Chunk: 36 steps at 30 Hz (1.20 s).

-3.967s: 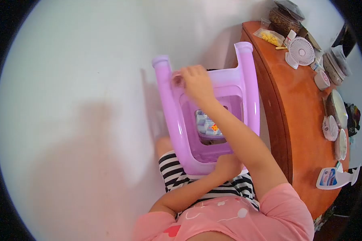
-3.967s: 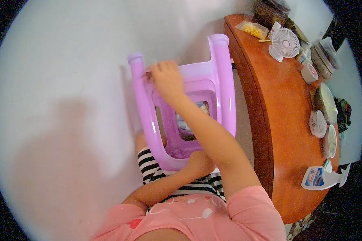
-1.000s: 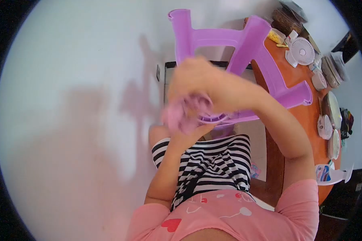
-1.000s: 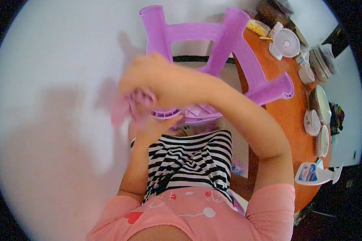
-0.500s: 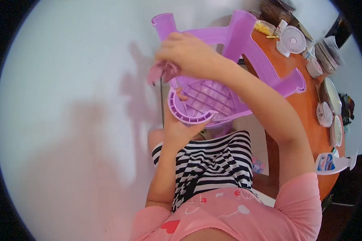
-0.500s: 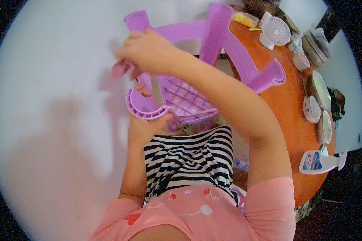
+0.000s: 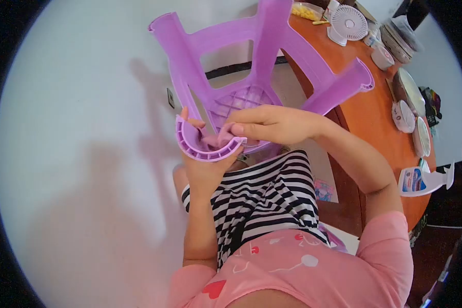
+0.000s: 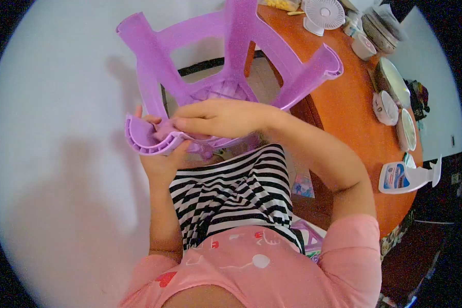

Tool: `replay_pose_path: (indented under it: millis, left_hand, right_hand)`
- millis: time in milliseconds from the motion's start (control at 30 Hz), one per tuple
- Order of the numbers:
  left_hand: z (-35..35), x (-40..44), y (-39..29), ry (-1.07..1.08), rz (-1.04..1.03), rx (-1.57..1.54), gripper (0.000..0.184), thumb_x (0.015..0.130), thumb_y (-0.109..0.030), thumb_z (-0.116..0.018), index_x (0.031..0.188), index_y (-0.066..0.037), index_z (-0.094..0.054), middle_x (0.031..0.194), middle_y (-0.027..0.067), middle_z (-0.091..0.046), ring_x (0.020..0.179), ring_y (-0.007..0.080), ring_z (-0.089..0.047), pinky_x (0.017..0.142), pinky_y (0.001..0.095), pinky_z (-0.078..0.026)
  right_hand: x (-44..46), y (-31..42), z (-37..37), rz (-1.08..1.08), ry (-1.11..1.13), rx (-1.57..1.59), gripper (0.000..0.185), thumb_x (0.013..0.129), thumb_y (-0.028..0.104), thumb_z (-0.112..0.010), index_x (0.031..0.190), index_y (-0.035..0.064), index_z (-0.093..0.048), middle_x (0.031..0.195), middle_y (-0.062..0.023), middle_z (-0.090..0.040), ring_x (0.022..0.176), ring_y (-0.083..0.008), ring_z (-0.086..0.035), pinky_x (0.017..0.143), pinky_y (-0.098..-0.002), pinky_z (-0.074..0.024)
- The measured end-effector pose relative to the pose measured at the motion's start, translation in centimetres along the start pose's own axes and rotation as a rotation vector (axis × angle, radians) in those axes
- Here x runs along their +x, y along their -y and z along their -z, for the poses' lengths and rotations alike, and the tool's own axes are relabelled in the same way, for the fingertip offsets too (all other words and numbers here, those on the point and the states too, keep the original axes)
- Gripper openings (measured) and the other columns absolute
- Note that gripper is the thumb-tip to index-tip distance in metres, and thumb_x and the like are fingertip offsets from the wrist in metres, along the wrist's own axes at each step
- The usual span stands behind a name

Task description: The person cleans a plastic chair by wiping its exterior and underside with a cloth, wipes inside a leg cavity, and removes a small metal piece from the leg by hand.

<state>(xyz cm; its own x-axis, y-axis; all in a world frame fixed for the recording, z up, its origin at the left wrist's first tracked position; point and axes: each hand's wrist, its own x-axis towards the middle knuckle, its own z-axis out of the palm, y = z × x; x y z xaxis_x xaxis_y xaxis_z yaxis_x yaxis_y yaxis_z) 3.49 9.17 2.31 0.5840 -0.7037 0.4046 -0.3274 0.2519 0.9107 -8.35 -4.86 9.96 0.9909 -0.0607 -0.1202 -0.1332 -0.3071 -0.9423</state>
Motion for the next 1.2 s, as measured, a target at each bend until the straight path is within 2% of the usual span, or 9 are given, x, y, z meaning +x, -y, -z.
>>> replay_pose_path:
  millis: [200,333,400,733,1000,1033,1067,1133,1200]
  left_hand:
    - [0.9,0.7,0.7,-0.051,-0.123,0.11,0.098,0.055,-0.012,-0.084,0.132,0.001,-0.025,0.1,0.0044,-0.039,0.099,0.017,-0.043,0.09,0.0287,-0.033]
    - [0.9,1.1,0.4,-0.002,-0.074,0.029,0.098,0.055,-0.012,-0.083,0.133,0.001,-0.024,0.102,0.0046,-0.038,0.101,0.0174,-0.042,0.091,0.0296,-0.032]
    - [0.9,1.1,0.3,0.004,-0.103,0.034,0.098,0.055,-0.012,-0.083,0.133,0.0,-0.024,0.103,0.0045,-0.038,0.102,0.0175,-0.041,0.091,0.0297,-0.032]
    - [1.3,0.9,0.5,0.02,-0.037,0.036,0.098,0.055,-0.009,-0.082,0.133,-0.001,-0.024,0.103,0.004,-0.037,0.101,0.0168,-0.04,0.091,0.0285,-0.032]
    - [1.2,1.2,0.6,-0.005,-0.045,0.06,0.096,0.054,-0.015,-0.083,0.131,0.003,-0.027,0.101,0.0056,-0.039,0.098,0.019,-0.042,0.091,0.0294,-0.032]
    - [1.2,1.2,0.6,-0.009,-0.042,0.059,0.096,0.054,-0.015,-0.083,0.131,0.003,-0.027,0.101,0.0056,-0.039,0.098,0.019,-0.042,0.091,0.0294,-0.032]
    - [1.2,1.3,0.4,-0.006,-0.06,0.091,0.095,0.054,-0.015,-0.083,0.129,0.004,-0.028,0.101,0.006,-0.039,0.099,0.0191,-0.042,0.091,0.0296,-0.032]
    - [1.3,1.3,0.3,-0.004,-0.075,0.121,0.094,0.054,-0.016,-0.083,0.128,0.004,-0.03,0.101,0.0063,-0.039,0.099,0.0192,-0.042,0.091,0.0299,-0.032]
    - [1.3,1.4,0.6,0.002,-0.074,0.144,0.093,0.054,-0.018,-0.084,0.127,0.004,-0.031,0.101,0.0063,-0.04,0.1,0.0191,-0.041,0.091,0.0299,-0.032]
  right_hand:
    - [-5.8,-3.0,5.2,-0.04,-0.004,-0.811,0.024,0.089,0.023,-0.049,0.09,0.0,-0.057,0.083,-0.0158,-0.057,0.077,-0.0232,-0.055,0.071,-0.0336,-0.0434]
    - [-8.2,-0.8,5.4,-0.216,-0.286,-0.468,0.02,0.088,0.017,-0.051,0.089,-0.0002,-0.06,0.088,-0.0086,-0.06,0.082,-0.0167,-0.055,0.074,-0.0299,-0.0425]
    - [-8.2,-0.2,4.3,0.033,-0.599,-0.057,0.019,0.087,0.017,-0.054,0.095,0.0015,-0.062,0.095,-0.0042,-0.062,0.09,-0.0124,-0.055,0.079,-0.0267,-0.0423]
    - [-7.4,3.2,6.3,0.233,-1.095,0.161,0.02,0.086,0.019,-0.058,0.099,0.0045,-0.063,0.083,0.0045,-0.059,0.075,-0.002,-0.052,0.064,-0.0158,-0.0397]
    - [-7.9,9.0,6.5,0.237,-1.436,-0.19,0.038,0.087,0.019,-0.056,0.118,-0.0016,-0.051,0.11,-0.0039,-0.056,0.099,-0.0091,-0.051,0.087,-0.0207,-0.0382]
    - [-7.2,10.2,5.3,0.38,-1.371,0.157,0.037,0.086,0.021,-0.057,0.116,0.0004,-0.053,0.11,-0.0044,-0.056,0.099,-0.0096,-0.051,0.087,-0.0218,-0.0388]
    - [-4.6,13.8,1.5,0.375,-1.436,0.2,0.029,0.092,0.017,-0.044,0.114,-0.0011,-0.048,0.088,-0.0131,-0.057,0.07,-0.0166,-0.056,0.064,-0.0265,-0.0484]
    - [-7.3,10.2,5.0,0.796,-1.021,-0.9,0.031,0.092,0.019,-0.045,0.113,-0.0034,-0.047,0.093,-0.0136,-0.057,0.068,-0.014,-0.056,0.063,-0.023,-0.0487]
    - [-6.3,10.3,6.7,0.946,-0.789,-0.929,0.031,0.092,0.018,-0.046,0.114,-0.0041,-0.046,0.096,-0.015,-0.057,0.072,-0.0157,-0.058,0.066,-0.0251,-0.0495]
